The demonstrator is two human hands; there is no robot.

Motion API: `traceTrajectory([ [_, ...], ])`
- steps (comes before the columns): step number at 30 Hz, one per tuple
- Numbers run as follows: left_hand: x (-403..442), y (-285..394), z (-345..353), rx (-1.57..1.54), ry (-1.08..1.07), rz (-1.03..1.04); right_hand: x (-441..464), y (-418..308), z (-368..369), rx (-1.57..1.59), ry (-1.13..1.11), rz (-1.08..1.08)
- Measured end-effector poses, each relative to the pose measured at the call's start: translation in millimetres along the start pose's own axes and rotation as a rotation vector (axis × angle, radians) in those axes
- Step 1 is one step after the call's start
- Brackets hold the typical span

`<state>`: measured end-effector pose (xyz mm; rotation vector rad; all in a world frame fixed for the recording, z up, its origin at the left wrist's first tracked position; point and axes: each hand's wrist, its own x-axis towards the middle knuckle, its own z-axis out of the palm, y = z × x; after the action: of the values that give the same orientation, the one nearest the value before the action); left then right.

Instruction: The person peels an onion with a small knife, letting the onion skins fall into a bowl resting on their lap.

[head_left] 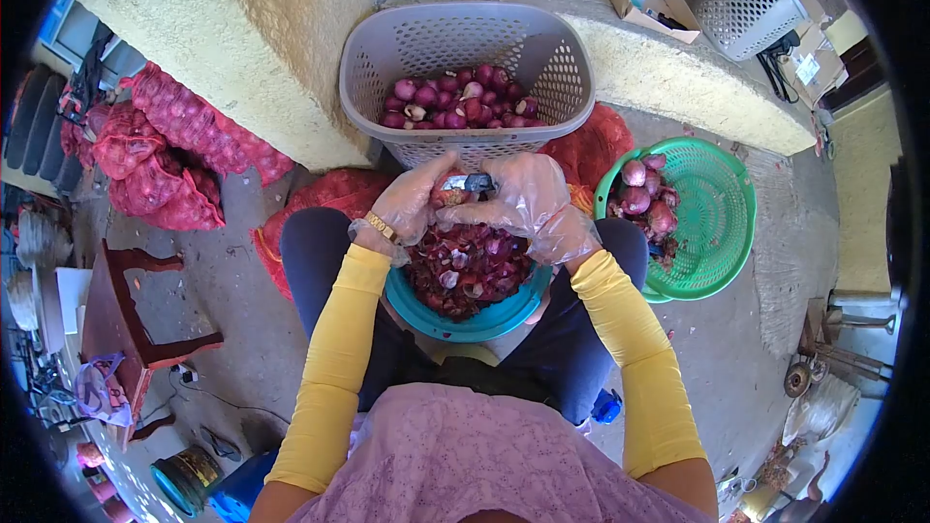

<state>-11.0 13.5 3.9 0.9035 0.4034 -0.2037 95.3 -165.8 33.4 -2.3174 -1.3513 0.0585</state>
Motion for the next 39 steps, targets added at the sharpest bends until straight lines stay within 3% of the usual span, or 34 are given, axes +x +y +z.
traceTrajectory([
  [2, 5.0, -7.5, -0.5, -0.008, 0.151, 0.065, 0.8, -3.2, -1.5, -0.016, 0.024, 0.002],
  [6, 4.4, -8.6, -7.7, -0.093, 0.126, 0.034, 1.9, 8.2, 16.4, 0.007, 0.082, -0.018],
  [11, 3.2, -25.2, 7.6, -0.133, 0.229, 0.376, 2.0, 8.3, 27.8, 0.076, 0.08, -0.013],
  [15, 30.3, -43.8, -24.1, -0.221, 0.176, 0.396, 2.1, 2.8, 26.2, 0.113, 0.117, 0.005],
  [17, 16.3, -27.0, 1.3, -0.659, 0.154, 0.199, 3.6, 4.9, 29.0, 0.07, 0.085, 0.023],
  [18, 17.0, -29.0, -3.0, -0.658, 0.153, 0.198, 3.9, 5.3, 27.8, 0.07, 0.086, 0.023],
  [20, 20.1, -32.2, -15.9, -0.703, -0.059, 0.161, 4.9, 6.4, 22.4, 0.11, 0.113, -0.034],
  [24, 13.6, -13.6, -5.6, -0.609, -0.039, 0.078, 6.3, 3.0, 11.0, 0.064, 0.04, -0.038],
  [27, 15.4, -14.2, -5.6, -0.55, -0.006, 0.135, 10.4, 9.0, 19.2, 0.118, 0.049, -0.039],
  [29, 9.9, -13.7, 6.2, -0.559, -0.062, 0.217, 12.3, 12.9, 23.5, 0.108, 0.17, -0.107],
  [33, 24.5, -28.8, -1.1, -0.694, 0.03, 0.294, 14.3, 13.4, 27.3, 0.061, 0.112, -0.045],
  [35, 28.1, -31.4, -10.4, -0.743, -0.191, 0.343, 16.1, 14.0, 36.1, 0.062, 0.127, -0.016],
  [39, 28.7, -35.5, -7.3, -0.792, -0.121, 0.398, 15.7, 4.9, 46.0, 0.203, 0.224, -0.029],
])
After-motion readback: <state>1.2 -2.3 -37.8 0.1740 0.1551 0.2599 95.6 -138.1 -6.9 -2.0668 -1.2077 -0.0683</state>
